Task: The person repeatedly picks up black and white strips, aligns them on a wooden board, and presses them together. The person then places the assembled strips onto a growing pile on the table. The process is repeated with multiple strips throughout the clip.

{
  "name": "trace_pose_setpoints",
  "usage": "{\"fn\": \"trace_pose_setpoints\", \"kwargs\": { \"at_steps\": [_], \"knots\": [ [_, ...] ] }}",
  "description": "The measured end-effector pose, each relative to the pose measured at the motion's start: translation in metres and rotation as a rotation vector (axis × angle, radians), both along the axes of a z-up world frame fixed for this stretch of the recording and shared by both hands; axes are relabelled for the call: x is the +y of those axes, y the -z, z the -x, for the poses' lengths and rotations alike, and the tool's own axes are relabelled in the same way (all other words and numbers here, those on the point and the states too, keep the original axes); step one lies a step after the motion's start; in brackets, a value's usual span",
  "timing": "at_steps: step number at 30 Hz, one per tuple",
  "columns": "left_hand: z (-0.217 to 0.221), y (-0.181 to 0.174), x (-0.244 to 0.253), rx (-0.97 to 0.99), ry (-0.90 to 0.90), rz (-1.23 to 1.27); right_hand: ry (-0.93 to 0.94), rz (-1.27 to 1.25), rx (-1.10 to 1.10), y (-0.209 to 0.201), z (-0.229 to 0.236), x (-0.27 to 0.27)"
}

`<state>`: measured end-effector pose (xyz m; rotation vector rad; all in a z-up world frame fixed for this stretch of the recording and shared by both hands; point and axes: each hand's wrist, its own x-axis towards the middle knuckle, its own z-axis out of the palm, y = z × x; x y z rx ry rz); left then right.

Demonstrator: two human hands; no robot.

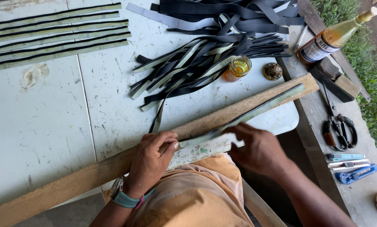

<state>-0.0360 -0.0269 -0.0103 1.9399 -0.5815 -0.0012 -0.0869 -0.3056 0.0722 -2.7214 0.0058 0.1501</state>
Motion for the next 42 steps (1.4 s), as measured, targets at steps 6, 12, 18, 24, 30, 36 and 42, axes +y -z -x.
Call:
{"fn": "trace_pose_setpoints", "kwargs": {
  "at_steps": [6, 12, 18, 24, 30, 36, 42],
  "knots": [
    [-0.001, 0.003, 0.001, 0.396, -0.102, 0.021, -0.048, 0.124, -0.319, -0.031, -0.044, -0.026],
    [-0.018, -0.010, -0.043, -0.086, 0.085, -0.050, 0.017, -0.011, -0.203, -0.021, -0.036, -0.020],
    [-0.056, -0.029, -0.096, 0.144, 0.281, -0.046, 0.011, -0.038, -0.307, -0.030, -0.027, -0.017],
    [-0.049, -0.012, -0.038, 0.687, 0.301, 0.327, -0.070, -0.015, -0.237, -0.012, -0.018, -0.023],
    [-0.023, -0.012, -0.029, 0.638, 0.172, 0.162, -0.092, -0.021, -0.232, -0.003, -0.017, -0.014],
    [-0.022, -0.028, -0.036, 0.269, 0.175, -0.063, -0.028, -0.072, -0.302, -0.014, -0.012, -0.017],
    [-0.033, -0.031, -0.068, 0.244, 0.342, -0.076, -0.007, -0.105, -0.337, -0.028, -0.015, -0.024]
  ]
}}
